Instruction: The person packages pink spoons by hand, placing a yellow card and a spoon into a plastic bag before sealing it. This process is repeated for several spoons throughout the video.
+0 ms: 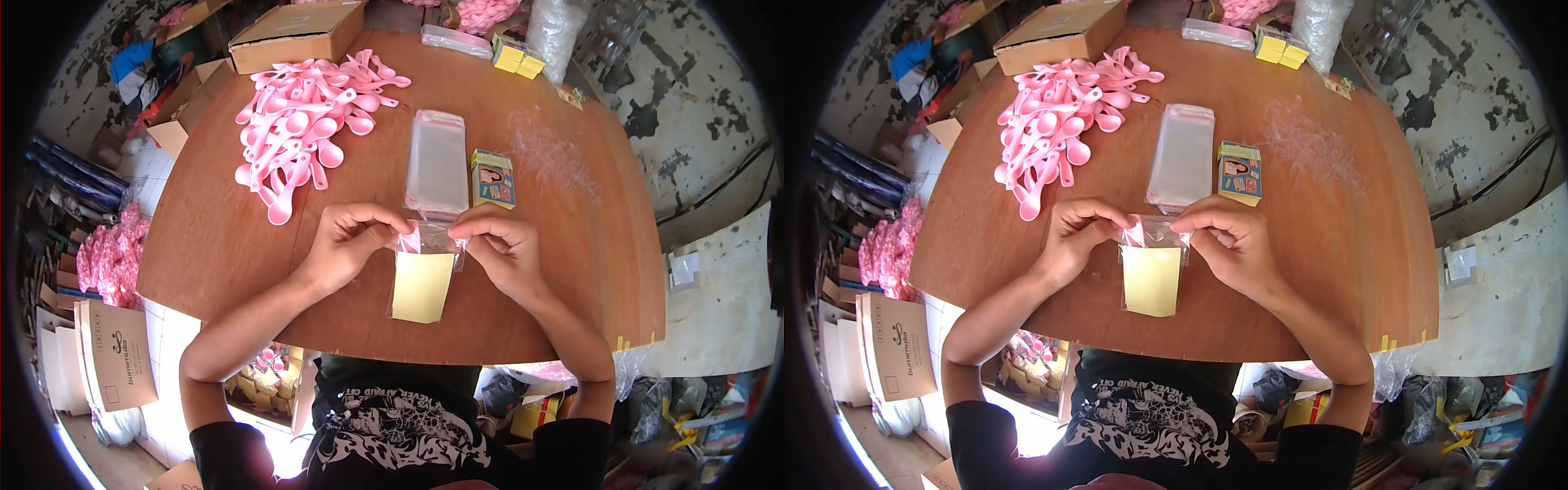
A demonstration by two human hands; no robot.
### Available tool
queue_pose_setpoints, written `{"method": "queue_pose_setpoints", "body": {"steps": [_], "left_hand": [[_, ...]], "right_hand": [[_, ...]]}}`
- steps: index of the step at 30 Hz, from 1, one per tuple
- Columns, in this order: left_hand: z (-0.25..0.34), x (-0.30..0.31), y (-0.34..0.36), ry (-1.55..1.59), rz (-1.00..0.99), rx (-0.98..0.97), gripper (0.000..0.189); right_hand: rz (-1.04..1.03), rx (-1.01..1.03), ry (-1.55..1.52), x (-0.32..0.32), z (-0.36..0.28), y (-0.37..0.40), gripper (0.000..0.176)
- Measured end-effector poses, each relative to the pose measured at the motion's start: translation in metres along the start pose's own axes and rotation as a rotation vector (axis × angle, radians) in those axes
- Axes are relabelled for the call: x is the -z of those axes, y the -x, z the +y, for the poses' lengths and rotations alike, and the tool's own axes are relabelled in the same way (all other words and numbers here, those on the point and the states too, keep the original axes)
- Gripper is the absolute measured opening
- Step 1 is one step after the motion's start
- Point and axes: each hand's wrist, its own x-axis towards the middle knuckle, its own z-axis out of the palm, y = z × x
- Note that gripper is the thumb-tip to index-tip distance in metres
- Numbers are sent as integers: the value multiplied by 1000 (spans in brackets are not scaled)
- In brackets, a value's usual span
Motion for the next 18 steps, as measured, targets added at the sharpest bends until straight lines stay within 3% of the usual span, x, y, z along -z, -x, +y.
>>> {"method": "queue_pose_setpoints", "body": {"steps": [6,9,14,18], "left_hand": [[3,2,2,107,-52,1,12],[5,-2,2,-102,-68,-84,8],[10,-8,1,-6,-82,-4,31],[33,-3,14,-19,-125,7,33]], "right_hand": [[-34,50,-28,-2,-5,1,19],[18,63,-76,-12,-5,1,18],[71,38,-57,-17,-5,3,19],[-18,43,-216,-18,-13,6,22]]}}
